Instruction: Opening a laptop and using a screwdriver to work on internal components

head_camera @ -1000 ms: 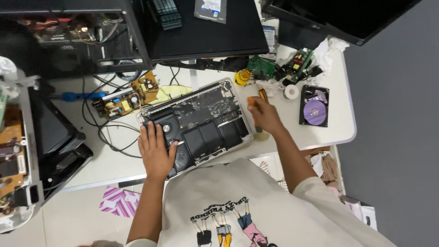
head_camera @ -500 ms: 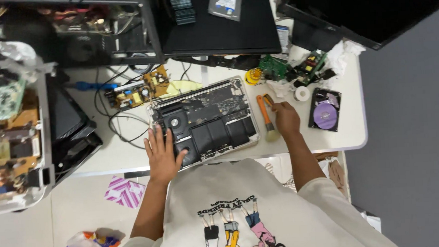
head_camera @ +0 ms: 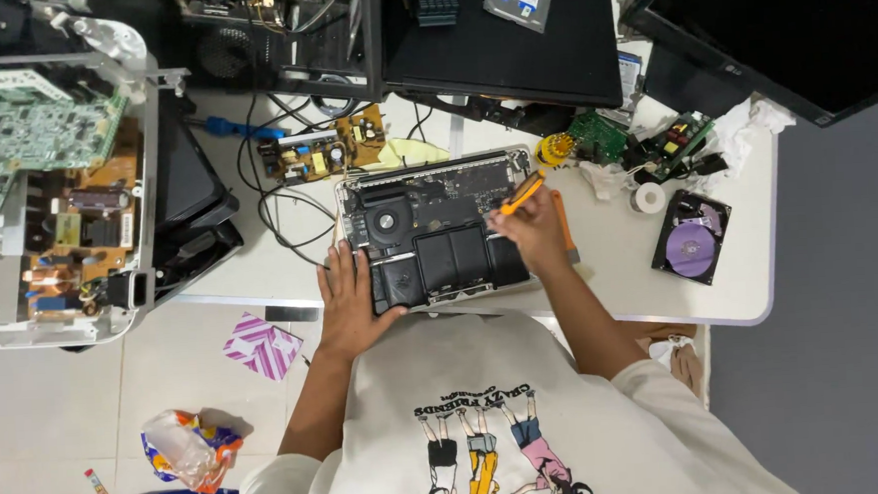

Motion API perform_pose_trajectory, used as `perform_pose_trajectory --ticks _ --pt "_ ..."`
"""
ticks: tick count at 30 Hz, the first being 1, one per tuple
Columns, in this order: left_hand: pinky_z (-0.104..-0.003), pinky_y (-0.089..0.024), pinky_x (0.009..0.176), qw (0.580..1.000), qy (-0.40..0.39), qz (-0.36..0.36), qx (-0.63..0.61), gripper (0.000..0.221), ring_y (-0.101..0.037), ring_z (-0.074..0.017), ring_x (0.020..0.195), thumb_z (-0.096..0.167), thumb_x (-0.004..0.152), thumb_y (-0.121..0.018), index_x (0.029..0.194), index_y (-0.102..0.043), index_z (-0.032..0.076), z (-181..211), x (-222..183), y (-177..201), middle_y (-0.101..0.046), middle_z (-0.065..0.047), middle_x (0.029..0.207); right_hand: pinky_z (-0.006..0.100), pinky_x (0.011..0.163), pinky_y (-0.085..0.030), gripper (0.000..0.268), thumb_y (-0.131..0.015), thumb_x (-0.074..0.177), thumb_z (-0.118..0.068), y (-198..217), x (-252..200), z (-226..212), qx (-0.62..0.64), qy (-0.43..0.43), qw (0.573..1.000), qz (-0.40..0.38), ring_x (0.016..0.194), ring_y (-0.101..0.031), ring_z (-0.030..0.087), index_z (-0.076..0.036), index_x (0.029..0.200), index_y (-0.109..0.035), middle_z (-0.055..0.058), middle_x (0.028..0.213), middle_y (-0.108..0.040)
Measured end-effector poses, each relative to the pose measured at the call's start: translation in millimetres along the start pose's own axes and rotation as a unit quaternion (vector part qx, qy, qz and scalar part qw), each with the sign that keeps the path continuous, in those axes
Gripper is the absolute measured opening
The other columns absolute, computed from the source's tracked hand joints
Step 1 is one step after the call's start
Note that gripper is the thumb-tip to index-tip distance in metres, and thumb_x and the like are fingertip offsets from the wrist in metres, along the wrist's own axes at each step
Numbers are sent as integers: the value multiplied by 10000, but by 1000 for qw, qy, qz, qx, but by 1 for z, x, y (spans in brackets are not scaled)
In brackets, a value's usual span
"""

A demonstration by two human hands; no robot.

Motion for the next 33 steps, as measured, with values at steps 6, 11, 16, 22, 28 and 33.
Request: perform_pose_trajectory --ticks 6,11,16,22,28,33 --pt "-650 82 1211 1000 11 -11 -18 1265 106 -432 1551 737 735 -711 1618 -123 47 0 -1 1 53 -247 1690 397 786 -655 543 -840 703 152 -41 7 31 -32 13 995 -97 942 -755 346 -6 1112 -521 192 1018 -699" --pt "-658 75 1210 999 33 -12 -20 1242 113 -423 1551 729 744 -713 1621 -138 63 0 -2 2 50 -226 1696 352 767 -645 482 -864 743 82 -49 15 61 -97 0 986 -134 899 -757 300 31 1097 -541 228 1002 -731" --pt "-671 69 1204 998 42 -20 -33 1227 124 -412 1550 699 759 -734 1631 -120 94 -1 -1 0 76 -191 1702 332 827 -614 443 -860 762 51 -69 1 45 -184 5 972 -144 945 -757 254 -6 1082 -560 210 1013 -756" --pt "-673 66 1206 998 47 -25 -40 1229 122 -406 1552 701 750 -740 1632 -125 104 -3 0 -3 70 -182 1705 353 827 -584 354 -842 783 28 -85 -15 28 -278 53 949 -136 937 -754 290 -50 1008 -580 184 979 -774" --pt "-676 60 1204 998 44 -24 -40 1229 126 -414 1551 684 757 -749 1634 -112 106 -4 0 -4 76 -185 1703 407 782 -590 244 -810 844 -97 -127 -48 -22 -522 197 798 -229 913 -753 361 -163 1027 -663 137 950 -778" --pt "-676 53 1208 998 46 -23 -38 1239 124 -413 1552 683 742 -757 1633 -114 111 -3 0 -2 75 -182 1705 456 822 -590 302 -819 811 -91 -137 -18 -13 -544 97 793 -254 951 -737 414 -161 1053 -653 198 953 -763"
Point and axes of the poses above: each hand's wrist, its own x-axis towards the middle knuckle, its own y-axis out of the back of the hand, z = x × y, the point moved 9 cm from there along x, towards the middle knuckle
